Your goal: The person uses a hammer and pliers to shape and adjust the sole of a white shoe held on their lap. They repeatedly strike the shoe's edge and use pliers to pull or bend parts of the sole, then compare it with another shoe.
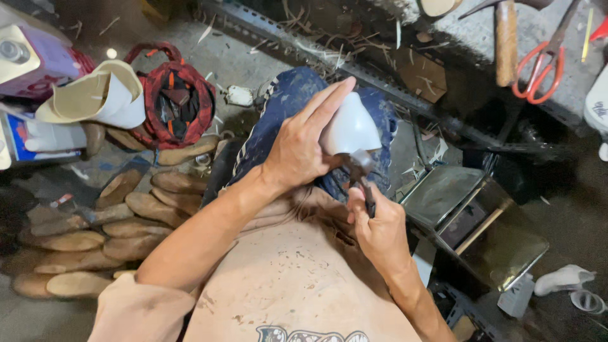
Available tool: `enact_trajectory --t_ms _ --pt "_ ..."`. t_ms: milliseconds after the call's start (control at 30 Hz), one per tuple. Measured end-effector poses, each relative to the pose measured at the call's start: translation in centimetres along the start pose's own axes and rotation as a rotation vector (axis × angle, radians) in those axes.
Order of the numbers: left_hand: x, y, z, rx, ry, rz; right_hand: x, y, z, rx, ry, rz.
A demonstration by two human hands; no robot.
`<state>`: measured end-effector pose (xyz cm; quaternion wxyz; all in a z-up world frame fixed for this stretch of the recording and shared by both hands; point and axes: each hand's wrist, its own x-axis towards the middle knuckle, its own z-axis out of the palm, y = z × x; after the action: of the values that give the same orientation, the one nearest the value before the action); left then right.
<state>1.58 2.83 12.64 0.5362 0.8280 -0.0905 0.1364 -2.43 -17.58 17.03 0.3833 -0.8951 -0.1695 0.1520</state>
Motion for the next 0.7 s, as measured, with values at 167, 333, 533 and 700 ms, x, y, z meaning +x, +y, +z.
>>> enact_trajectory --t_ms 167,333,533,700 --pt "-1.3 0.8 -1.0 -0.436 -0.186 -0.186 -0.3 2.5 0.8 -0.004 0.048 -0.014" --pt "-1.3 1.9 0.8 -0.514 -0.018 -0.36 -0.3 3.3 1.4 -0.021 0.046 0.0" --pt "-1.1 0.4 1.6 -0.46 0.075 -0.439 0.3 2.7 1.2 -0.005 0.024 0.016" --pt "0.0 2.1 -0.4 -0.221 -0.006 -0.266 -0.1 1.1 -3.9 -0.086 -0.27 0.012"
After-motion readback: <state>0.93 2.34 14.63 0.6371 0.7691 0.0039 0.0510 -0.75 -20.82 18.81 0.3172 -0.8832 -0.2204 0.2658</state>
